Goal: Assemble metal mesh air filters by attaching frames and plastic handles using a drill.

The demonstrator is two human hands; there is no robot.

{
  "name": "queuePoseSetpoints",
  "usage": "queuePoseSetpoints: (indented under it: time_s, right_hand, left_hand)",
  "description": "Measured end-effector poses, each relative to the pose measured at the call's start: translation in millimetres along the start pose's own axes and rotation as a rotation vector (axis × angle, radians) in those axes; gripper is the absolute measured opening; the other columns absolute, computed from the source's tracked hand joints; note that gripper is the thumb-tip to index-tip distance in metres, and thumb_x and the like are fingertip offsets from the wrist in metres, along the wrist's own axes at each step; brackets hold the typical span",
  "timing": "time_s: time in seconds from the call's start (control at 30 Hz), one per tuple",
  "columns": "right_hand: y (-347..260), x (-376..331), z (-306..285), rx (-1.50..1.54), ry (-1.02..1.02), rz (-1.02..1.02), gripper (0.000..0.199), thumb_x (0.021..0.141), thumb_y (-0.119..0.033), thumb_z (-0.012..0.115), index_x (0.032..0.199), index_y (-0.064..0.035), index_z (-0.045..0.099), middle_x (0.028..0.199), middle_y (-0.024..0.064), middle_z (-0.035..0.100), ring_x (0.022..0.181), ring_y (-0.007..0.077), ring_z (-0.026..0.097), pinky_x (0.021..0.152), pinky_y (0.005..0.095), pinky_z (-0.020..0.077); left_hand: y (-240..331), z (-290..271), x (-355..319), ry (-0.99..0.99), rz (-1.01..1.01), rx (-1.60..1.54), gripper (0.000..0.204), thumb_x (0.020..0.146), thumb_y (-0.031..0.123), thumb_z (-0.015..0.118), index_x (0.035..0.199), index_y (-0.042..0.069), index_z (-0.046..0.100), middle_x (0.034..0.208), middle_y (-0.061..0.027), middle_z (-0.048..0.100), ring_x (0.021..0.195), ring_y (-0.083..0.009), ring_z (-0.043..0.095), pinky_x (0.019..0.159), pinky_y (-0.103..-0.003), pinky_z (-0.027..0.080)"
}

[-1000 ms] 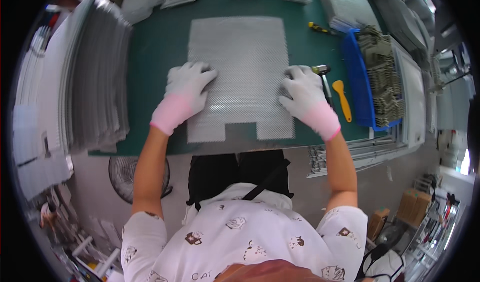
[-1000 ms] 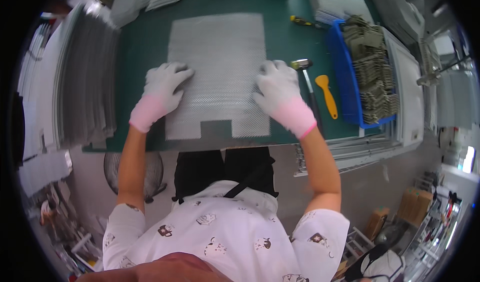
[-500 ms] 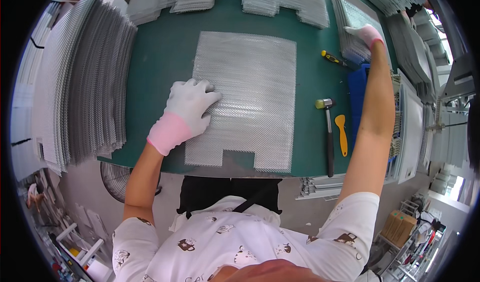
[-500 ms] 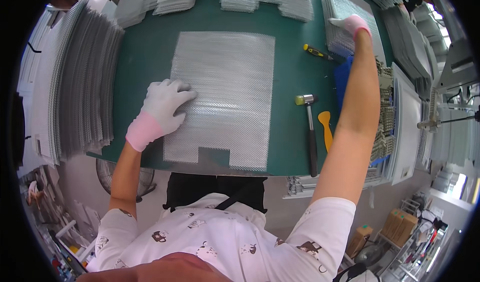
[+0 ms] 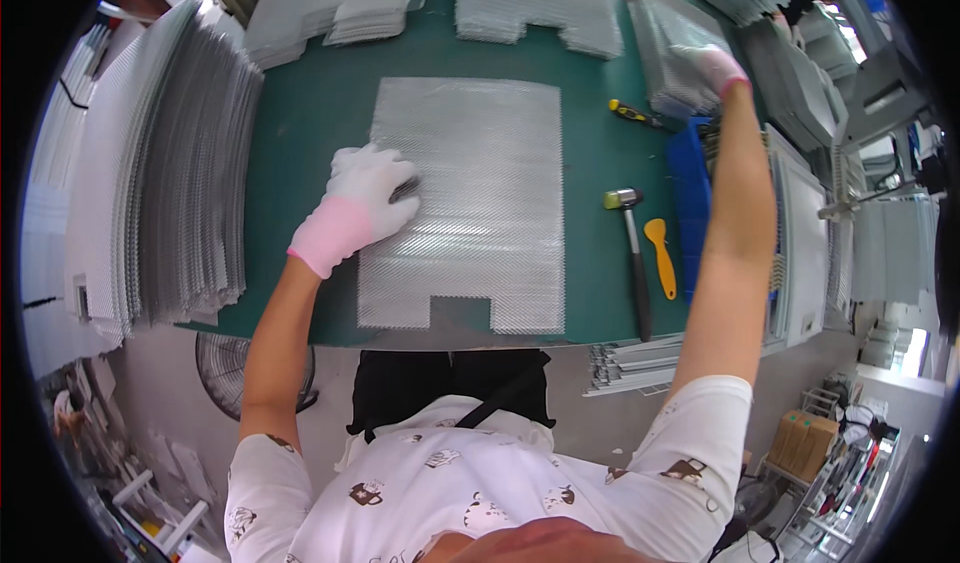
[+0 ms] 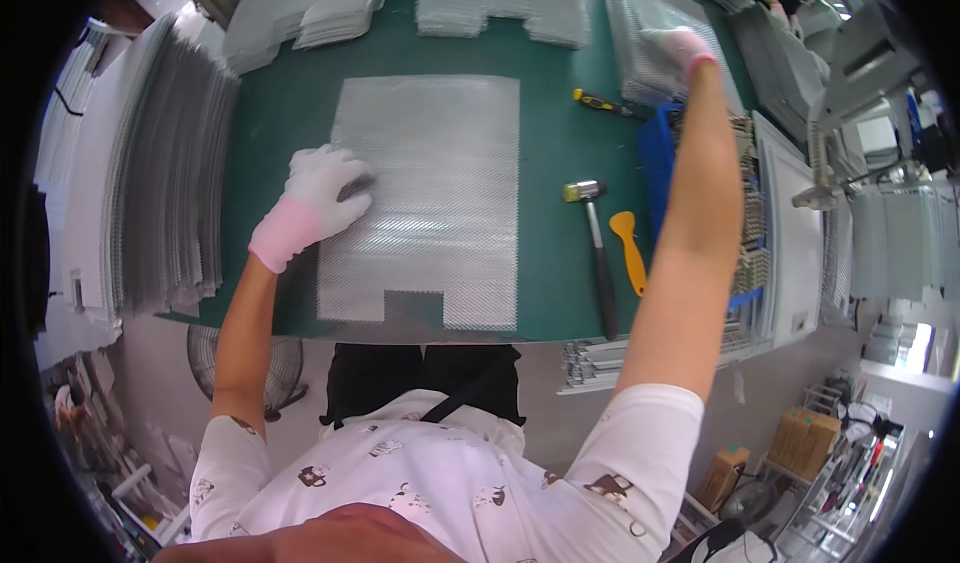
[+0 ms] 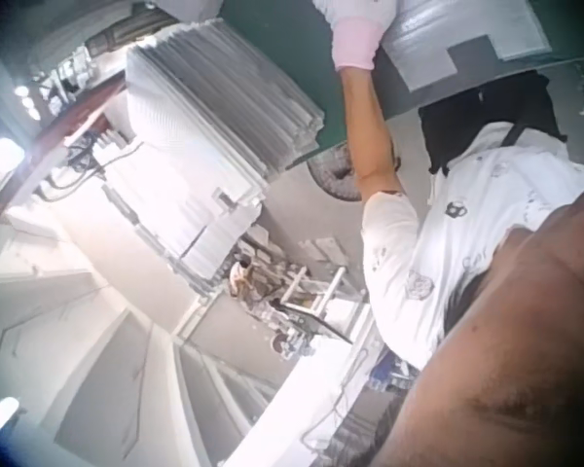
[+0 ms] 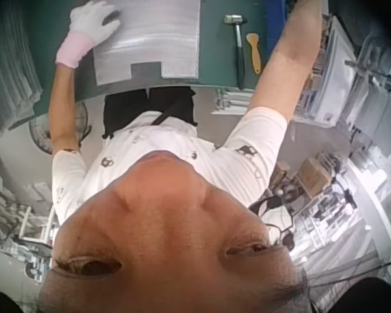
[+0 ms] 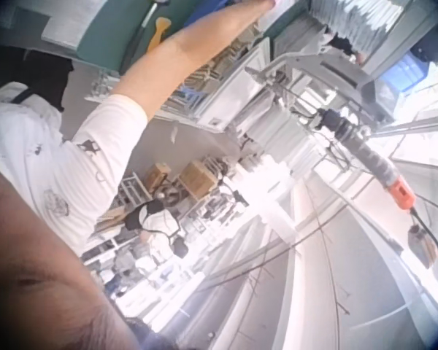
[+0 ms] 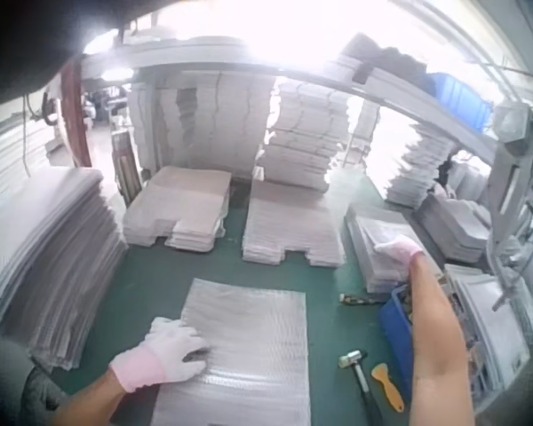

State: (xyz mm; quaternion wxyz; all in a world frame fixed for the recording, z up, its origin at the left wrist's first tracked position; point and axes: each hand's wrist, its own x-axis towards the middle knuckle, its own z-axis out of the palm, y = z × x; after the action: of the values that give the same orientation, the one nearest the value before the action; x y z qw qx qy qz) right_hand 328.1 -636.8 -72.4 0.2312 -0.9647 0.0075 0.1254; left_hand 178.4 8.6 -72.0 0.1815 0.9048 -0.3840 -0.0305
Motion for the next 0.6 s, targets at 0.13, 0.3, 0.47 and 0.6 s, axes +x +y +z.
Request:
queuePoseSetpoints:
  time_s: [0.13,0.3,0.47,0.6]
  right_hand:
    - [-75,27,67,-0.079,0.265,0.41,0.078,0.071,-0.063,0.064,0.118,-0.0015,0.06,0.124,0.0172,0.058,0.12,0.0325,0.05,0.1,0.0333,0.0378]
    - [-149,-42,46,-0.355,0.292,0.566,0.085,0.068,-0.066,0.065,0.111,0.0075,0.06,0.115,0.0222,0.061,0.111,0.0344,0.057,0.093,0.0374,0.0436]
    - [-129,-43,34,-0.301,0.229,0.66,0.081,0.067,-0.063,0.068,0.122,-0.0036,0.058,0.128,0.0174,0.054,0.12,0.0357,0.05,0.1,0.0436,0.0391]
    - [-127,-46,41,-0.365,0.194,0.59,0.082,0.066,-0.063,0.07,0.108,0.0058,0.062,0.111,0.0225,0.062,0.109,0.0353,0.057,0.092,0.0392,0.0439]
  left_hand:
    - [-8,-5,-13,-0.059,-0.126,0.067,0.024,0.074,0.022,0.06,0.091,0.008,0.067,0.088,-0.0085,0.061,0.092,-0.0277,0.055,0.09,-0.039,0.036]
    - [-1,-7,-10,-0.058,-0.098,0.074,0.023,0.074,0.023,0.06,0.091,0.008,0.067,0.089,-0.008,0.062,0.093,-0.0273,0.055,0.089,-0.039,0.037]
    - [-3,2,-5,-0.004,-0.042,0.09,0.021,0.073,0.026,0.059,0.083,0.009,0.065,0.085,-0.0068,0.061,0.09,-0.0265,0.056,0.085,-0.042,0.039]
    - [-4,3,-6,0.002,-0.045,0.088,0.02,0.073,0.026,0.059,0.082,0.009,0.065,0.085,-0.0067,0.061,0.09,-0.0263,0.056,0.084,-0.041,0.039]
